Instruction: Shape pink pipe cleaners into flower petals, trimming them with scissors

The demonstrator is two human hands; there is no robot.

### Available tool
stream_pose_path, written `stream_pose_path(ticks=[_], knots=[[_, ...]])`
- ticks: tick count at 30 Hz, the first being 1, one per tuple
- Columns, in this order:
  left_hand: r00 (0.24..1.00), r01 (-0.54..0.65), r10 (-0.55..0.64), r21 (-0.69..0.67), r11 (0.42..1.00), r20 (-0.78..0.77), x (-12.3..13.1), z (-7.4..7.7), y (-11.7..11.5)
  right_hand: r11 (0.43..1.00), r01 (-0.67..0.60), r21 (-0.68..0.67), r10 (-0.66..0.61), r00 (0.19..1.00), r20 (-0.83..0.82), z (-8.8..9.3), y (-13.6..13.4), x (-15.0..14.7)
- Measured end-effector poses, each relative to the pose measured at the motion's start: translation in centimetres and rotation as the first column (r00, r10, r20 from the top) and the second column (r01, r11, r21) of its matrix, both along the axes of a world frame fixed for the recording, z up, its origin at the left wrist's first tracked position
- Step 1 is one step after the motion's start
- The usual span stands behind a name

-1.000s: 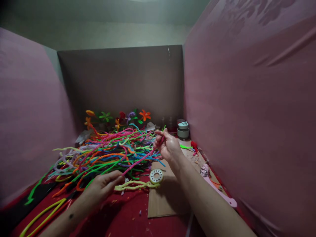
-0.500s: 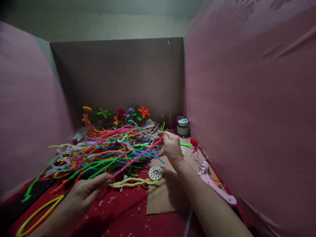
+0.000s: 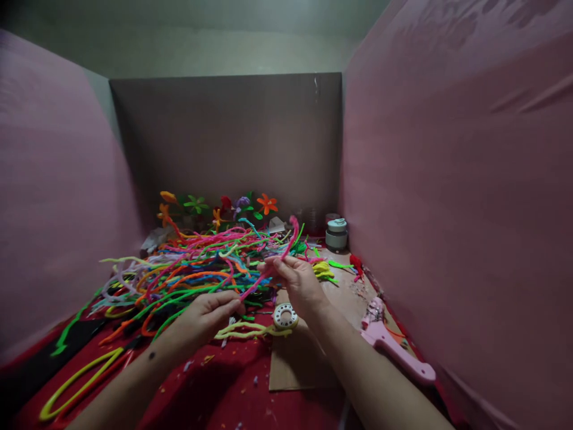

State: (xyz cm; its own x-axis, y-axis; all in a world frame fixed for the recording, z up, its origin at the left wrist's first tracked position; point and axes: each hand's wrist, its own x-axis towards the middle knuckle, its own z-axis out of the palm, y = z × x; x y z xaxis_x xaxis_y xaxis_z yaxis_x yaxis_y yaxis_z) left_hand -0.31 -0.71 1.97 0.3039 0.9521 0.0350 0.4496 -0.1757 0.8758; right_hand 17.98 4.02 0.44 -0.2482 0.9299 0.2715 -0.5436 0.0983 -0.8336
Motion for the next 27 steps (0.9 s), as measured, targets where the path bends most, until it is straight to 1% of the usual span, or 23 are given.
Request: stream_pose_path(ticks=[3,5,7,8,10,12,14,18,20,23,25,27], knots=[[0.994,0.091,-0.090,0.017,0.996,-0.062,-0.6,0.2,0.6,0.996,0.052,-0.078,-0.050,0.998,0.029,-0.1,0.3,0.1],[0.990,0.100,-0.094,0.061,0.993,-0.102,-1.6,0.6,1.2,0.987,0.105,-0.121,-0.099,0.994,0.055,-0.2,0.3,0.2],[0.993,0.011,0.008,0.164,0.986,-0.116,-2.6,1.3,1.8,0.980,0.151,-0.132,-0.140,0.986,0.091,-0.5,0.2,0.2],[0.991,-0.043,0.070,0.232,0.972,-0.110,-2.9,1.8,2.0,0.979,0.153,-0.135,-0.137,0.983,0.119,-0.6,0.1,0.1],[0.978,-0.169,0.203,0.367,0.915,-0.056,-3.1,2.6,2.4,0.982,0.114,-0.154,-0.084,0.979,0.188,-0.9,-0.1,-0.2],[0.963,-0.255,0.269,0.437,0.862,0.030,-2.7,3.3,2.8,0.980,0.067,-0.185,-0.019,0.967,0.254,-1.0,-0.5,-0.5],[0.949,-0.315,0.296,0.432,0.845,0.113,-2.0,3.5,3.2,0.981,0.037,-0.192,0.025,0.951,0.309,-0.8,-0.9,-0.7],[0.908,-0.386,0.311,0.270,0.882,0.283,-1.0,3.1,3.8,0.990,-0.017,-0.143,0.075,0.910,0.408,-0.4,-1.4,-0.6],[0.872,-0.401,0.296,0.222,0.889,0.390,-0.8,2.8,3.8,0.990,-0.045,-0.137,0.100,0.901,0.422,-0.4,-1.4,-0.5],[0.809,-0.407,0.248,0.203,0.891,0.534,-0.7,2.2,3.9,0.985,-0.073,-0.154,0.127,0.915,0.382,-0.8,-1.2,-0.5],[0.786,-0.387,0.219,0.184,0.903,0.578,-0.5,1.8,4.0,0.982,-0.079,-0.169,0.132,0.935,0.328,-1.1,-1.1,-0.6],[0.774,-0.378,0.214,0.162,0.912,0.596,-0.3,1.4,4.1,0.974,-0.114,-0.196,0.163,0.953,0.254,-1.5,-1.1,-0.8]])
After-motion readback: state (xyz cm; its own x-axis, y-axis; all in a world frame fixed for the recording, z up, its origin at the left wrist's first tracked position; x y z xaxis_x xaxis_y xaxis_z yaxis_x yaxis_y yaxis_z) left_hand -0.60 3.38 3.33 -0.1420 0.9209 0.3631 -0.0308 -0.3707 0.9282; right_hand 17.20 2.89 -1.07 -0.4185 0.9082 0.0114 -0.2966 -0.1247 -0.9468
